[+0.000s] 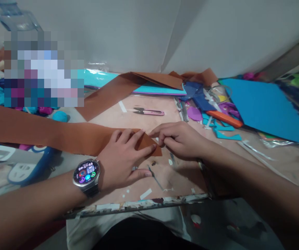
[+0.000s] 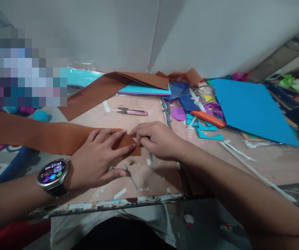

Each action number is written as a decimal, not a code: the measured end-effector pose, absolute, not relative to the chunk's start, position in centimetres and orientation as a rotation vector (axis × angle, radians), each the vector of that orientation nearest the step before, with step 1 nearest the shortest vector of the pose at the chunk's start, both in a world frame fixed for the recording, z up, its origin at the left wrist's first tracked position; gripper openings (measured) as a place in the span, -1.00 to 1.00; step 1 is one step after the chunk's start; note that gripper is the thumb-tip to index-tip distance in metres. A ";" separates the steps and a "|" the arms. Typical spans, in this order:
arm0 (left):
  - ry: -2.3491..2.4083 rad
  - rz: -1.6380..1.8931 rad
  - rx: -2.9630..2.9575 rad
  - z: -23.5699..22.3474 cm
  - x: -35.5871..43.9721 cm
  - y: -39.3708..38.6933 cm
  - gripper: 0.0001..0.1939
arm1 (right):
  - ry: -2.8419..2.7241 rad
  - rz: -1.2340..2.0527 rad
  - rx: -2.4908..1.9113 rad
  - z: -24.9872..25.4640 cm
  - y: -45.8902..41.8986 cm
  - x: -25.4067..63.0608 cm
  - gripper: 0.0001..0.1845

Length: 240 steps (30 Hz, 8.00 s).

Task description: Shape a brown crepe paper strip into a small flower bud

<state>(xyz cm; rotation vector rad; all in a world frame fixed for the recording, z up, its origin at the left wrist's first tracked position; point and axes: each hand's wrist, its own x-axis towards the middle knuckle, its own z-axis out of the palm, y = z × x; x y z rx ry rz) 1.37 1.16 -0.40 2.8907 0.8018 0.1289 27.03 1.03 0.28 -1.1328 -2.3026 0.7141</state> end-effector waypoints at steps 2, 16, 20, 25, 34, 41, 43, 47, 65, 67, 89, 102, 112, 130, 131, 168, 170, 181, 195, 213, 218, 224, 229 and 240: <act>0.806 0.131 2.884 -0.4 1.4 1.2 -0.24 | -2.323 0.732 -1.155 0.3 1.0 27.0 -0.69; 0.801 0.136 2.898 0.1 1.3 1.0 -0.25 | -2.500 0.642 -1.253 1.3 1.1 27.8 -0.73; 0.802 0.152 2.907 -0.1 1.2 1.0 -0.25 | -2.417 0.648 -1.234 1.2 1.2 27.9 -0.73; 0.846 0.118 2.896 0.3 1.1 0.8 -0.26 | -2.432 0.674 -1.232 0.9 1.3 28.0 -0.73; 0.868 0.107 2.878 0.8 0.9 0.6 -0.27 | -2.509 0.638 -1.207 1.3 1.2 28.2 -0.75; 0.903 0.099 2.886 0.9 0.9 0.4 -0.28 | -2.509 0.601 -1.158 1.1 1.0 28.0 -0.69; 0.912 0.108 2.884 0.9 0.9 0.4 -0.30 | -2.506 0.579 -1.147 0.9 1.1 28.0 -0.69; 0.906 0.135 2.889 0.8 0.9 0.2 -0.30 | -2.542 0.574 -1.104 0.7 1.3 28.1 -0.79; 0.909 0.104 2.895 0.7 0.9 0.1 -0.25 | -2.682 0.668 -1.204 2.0 0.9 27.9 -0.91; 0.906 0.124 2.885 0.6 0.9 0.2 -0.26 | -2.716 0.646 -1.266 2.5 0.9 28.2 -0.92; 0.881 0.266 2.777 -0.2 1.0 1.1 -0.30 | -2.518 0.570 -1.238 0.7 0.9 27.6 -0.89; 0.882 0.359 2.748 -0.1 1.2 1.6 -0.37 | -2.494 0.568 -1.072 0.0 1.1 27.6 -0.76; 0.891 0.466 2.711 -0.4 0.9 1.8 -0.40 | -2.468 0.617 -0.972 0.1 0.9 27.2 -0.83; 0.835 0.750 2.500 1.0 0.6 3.3 -0.81 | -2.109 0.842 -1.009 1.1 -1.1 26.1 -0.74; 0.842 0.770 2.510 1.2 0.6 3.2 -0.80 | -2.059 0.891 -1.054 1.1 -1.2 25.9 -0.66; 0.907 0.841 1.939 0.9 0.4 3.0 -0.75 | -1.925 1.064 -1.266 3.4 1.1 24.0 -0.52; 0.912 0.820 1.934 0.7 0.4 2.9 -0.76 | -1.980 0.961 -1.253 3.2 1.2 23.9 -0.49; 0.928 0.813 1.895 0.1 0.1 2.9 -0.83 | -2.032 0.496 -0.933 1.3 0.3 22.6 -0.87; 0.920 0.790 1.934 0.1 0.3 2.4 -0.80 | -2.034 0.420 -0.828 0.3 0.1 22.9 -0.88; 0.897 0.791 2.088 0.3 0.3 2.5 -0.80 | -2.108 0.325 -0.805 0.1 0.0 23.2 -0.86; 0.888 0.798 2.127 0.3 0.2 2.4 -0.78 | -2.126 0.333 -0.822 0.3 0.1 23.1 -0.88; 0.897 0.815 2.128 0.2 0.3 2.5 -0.80 | -2.110 0.396 -0.874 0.3 0.0 23.0 -0.92; 0.892 0.824 2.133 0.1 0.3 2.5 -0.82 | -2.116 0.416 -0.920 0.1 -0.1 23.0 -0.92; 0.897 0.849 2.165 0.2 0.4 2.5 -0.82 | -2.101 0.472 -1.031 0.3 -0.6 22.6 -0.94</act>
